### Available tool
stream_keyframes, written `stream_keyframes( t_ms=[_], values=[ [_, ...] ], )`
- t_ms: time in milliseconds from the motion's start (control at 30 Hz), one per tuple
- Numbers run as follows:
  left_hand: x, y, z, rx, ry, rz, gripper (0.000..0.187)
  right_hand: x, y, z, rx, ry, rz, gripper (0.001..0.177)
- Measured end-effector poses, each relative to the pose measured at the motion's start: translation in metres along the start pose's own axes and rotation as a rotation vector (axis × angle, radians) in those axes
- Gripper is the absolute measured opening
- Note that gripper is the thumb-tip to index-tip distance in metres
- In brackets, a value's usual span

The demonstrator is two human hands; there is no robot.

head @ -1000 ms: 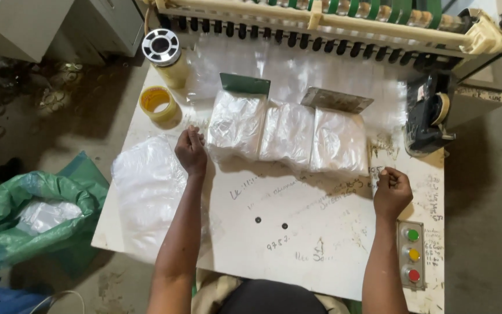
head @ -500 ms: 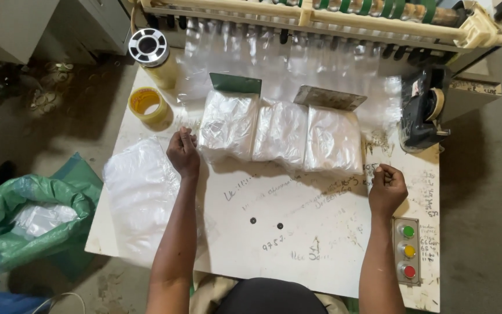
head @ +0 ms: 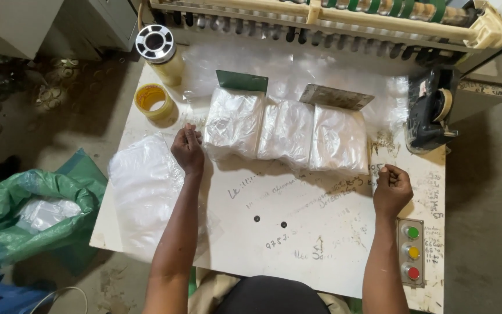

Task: Manually folding and stacking plastic bags containing materials on a workbench in a factory setting.

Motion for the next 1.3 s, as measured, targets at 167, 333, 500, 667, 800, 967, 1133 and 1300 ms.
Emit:
stream_keyframes(
  t_ms=[167, 333, 500, 667, 800, 967, 1133, 1300],
  values=[
    [-0.011, -0.023, 0.003, 0.529, 0.533, -0.285, 0.046, -0.005, -0.004, -0.039, -0.278, -0.309, -0.219, 0.055],
    [-0.028, -0.052, 0.005, 0.707, 0.946, -0.464, 0.101, 0.001, -0.042, -0.038, -0.462, -0.474, -0.378, 0.113],
    [-0.045, -0.059, 0.001, 0.866, 0.922, -0.443, 0.16, -0.014, -0.066, -0.015, -0.492, -0.382, -0.343, 0.127],
    [-0.07, -0.069, 0.027, 1.069, 0.977, -0.371, 0.155, -0.043, -0.101, 0.008, -0.608, -0.282, -0.309, 0.121],
    [-0.114, -0.097, 0.025, 1.109, 1.2, -0.41, 0.129, -0.091, -0.144, 0.006, -0.531, -0.382, -0.211, 0.055],
    [-0.161, -0.125, -0.018, 0.88, 0.514, -0.636, 0.118, -0.151, -0.188, 0.025, -0.322, 0.561, -0.351, 0.098],
    [-0.18, -0.125, -0.03, 0.826, 0.322, -0.563, 0.071, -0.195, -0.199, 0.117, -0.3, 0.199, -0.37, 0.063],
    [-0.082, -0.115, 0.076, 0.394, 0.392, -0.193, 0.06, -0.126, -0.161, 0.056, -0.289, -0.263, -0.187, 0.053]
  ],
)
Point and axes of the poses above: each hand's wrist, its own y-axis away from the middle knuckle, its own x-axis out of the back of the hand, z = x × y, the point moved 7 cm from there along -y, towards the middle knuckle, and after that the axes turned 3 degrees about -y, right-handed, at the moved point
